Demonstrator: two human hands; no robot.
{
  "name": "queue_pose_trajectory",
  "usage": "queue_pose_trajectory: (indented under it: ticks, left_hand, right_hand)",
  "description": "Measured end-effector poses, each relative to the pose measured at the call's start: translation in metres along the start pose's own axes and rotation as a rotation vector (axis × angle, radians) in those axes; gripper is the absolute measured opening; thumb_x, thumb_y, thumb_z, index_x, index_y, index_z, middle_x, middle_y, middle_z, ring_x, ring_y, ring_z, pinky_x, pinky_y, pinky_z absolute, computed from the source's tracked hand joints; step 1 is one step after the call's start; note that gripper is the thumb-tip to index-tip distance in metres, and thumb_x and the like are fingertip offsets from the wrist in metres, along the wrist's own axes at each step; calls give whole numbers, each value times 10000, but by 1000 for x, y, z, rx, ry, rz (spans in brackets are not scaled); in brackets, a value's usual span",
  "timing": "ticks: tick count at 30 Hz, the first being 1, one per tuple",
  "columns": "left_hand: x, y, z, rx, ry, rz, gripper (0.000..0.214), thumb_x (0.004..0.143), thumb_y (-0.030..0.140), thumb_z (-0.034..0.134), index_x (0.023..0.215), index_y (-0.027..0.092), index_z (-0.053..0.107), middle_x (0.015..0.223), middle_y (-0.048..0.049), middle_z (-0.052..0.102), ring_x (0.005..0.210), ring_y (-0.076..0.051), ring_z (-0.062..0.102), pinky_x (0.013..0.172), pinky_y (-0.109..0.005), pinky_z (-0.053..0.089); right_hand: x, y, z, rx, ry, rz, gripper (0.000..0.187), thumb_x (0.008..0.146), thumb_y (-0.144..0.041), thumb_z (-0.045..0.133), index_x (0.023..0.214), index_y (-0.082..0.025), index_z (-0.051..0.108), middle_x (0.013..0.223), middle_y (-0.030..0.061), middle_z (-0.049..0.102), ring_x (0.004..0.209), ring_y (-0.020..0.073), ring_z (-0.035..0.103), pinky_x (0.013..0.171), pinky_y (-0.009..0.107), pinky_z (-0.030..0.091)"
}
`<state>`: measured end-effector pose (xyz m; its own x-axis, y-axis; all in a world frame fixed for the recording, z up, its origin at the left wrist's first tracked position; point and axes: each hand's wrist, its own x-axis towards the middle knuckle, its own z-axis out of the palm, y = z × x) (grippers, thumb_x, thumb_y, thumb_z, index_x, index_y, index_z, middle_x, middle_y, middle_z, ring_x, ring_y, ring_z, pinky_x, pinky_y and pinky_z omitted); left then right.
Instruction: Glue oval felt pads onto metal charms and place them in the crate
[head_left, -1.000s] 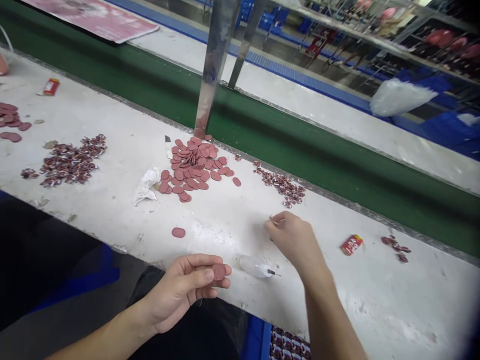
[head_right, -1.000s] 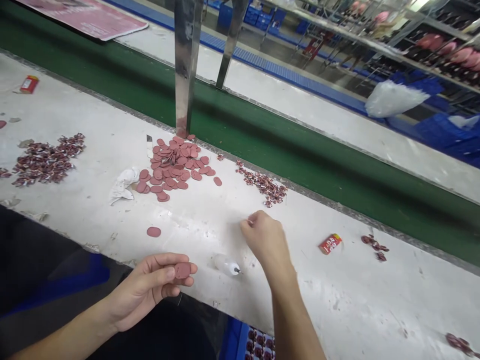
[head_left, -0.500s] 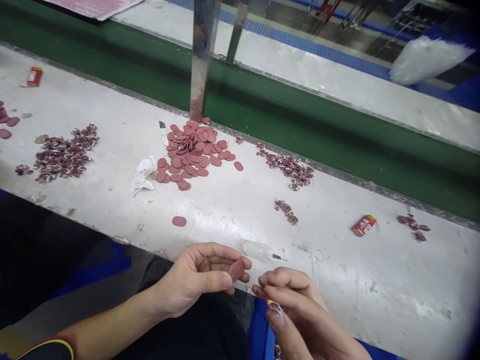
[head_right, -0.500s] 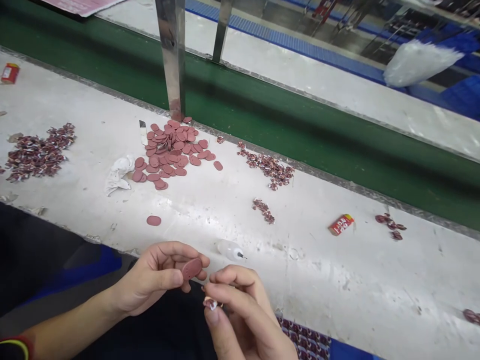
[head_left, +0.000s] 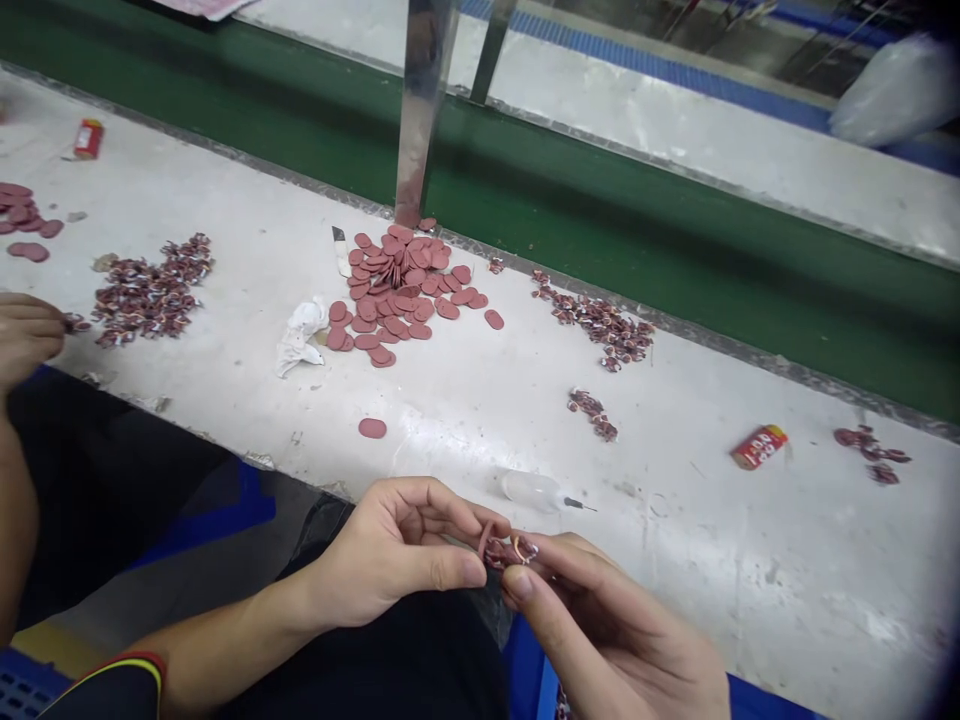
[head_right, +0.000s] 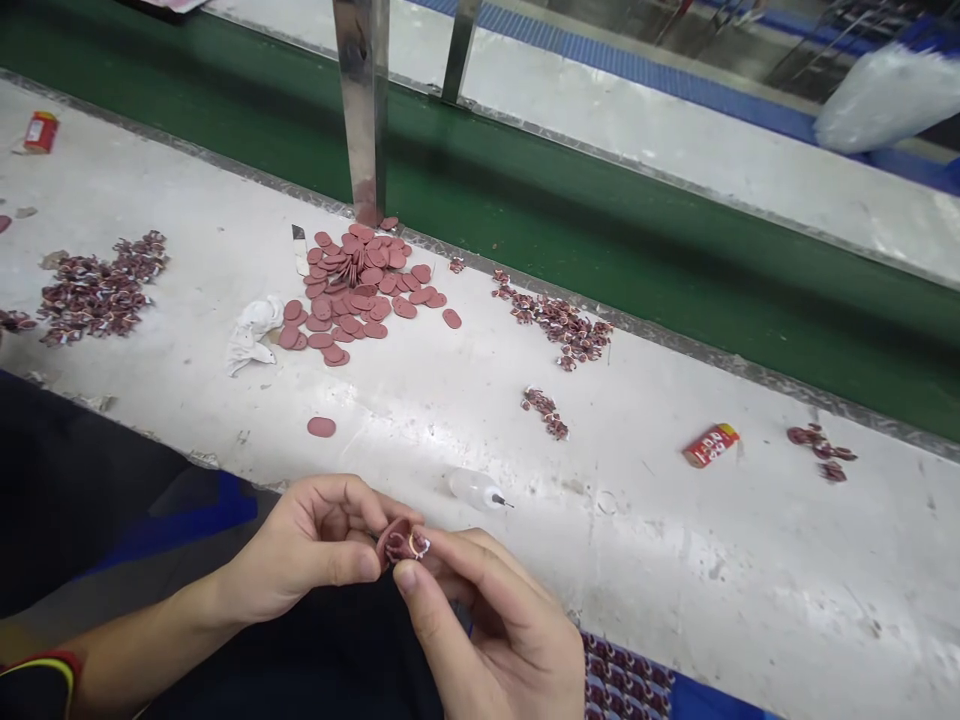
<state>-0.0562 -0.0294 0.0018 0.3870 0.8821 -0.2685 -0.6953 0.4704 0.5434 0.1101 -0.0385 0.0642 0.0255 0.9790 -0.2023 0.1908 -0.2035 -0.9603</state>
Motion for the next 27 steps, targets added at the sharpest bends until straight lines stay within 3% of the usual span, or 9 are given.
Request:
queue_pose_trajectory:
  ticks: [4, 15, 27]
  left_hand:
    - [0, -1, 2, 38, 52, 13, 111, 715, 113, 890, 745, 183, 809, 1006, -51, 833, 915, -163, 773, 863, -256, 607]
    - [0, -8, 6, 53, 76, 15, 21, 796, 197, 841, 784, 197, 824, 993, -88, 833, 983, -241, 770, 953, -371, 563]
    - [-4, -8, 16, -6, 63, 54, 51, 823, 168, 815, 792, 207, 826, 1021, -73, 830, 1013, -229, 767, 958, -349, 572]
  right_hand:
    - [3, 2, 0, -8, -9, 24, 166, 810, -251, 827, 945, -349, 832, 931, 20, 792, 798, 183, 755, 702, 243, 629]
    - [5, 4, -4, 56, -11, 27, 122, 797, -236, 837, 895, -305, 817, 880, 14, 776, 783, 155, 741, 692, 215, 617]
    - [2, 2, 3, 127, 42, 53, 126, 803, -229, 831, 905, -302, 817, 866, 16, 764, 752, 142, 717, 693, 222, 617]
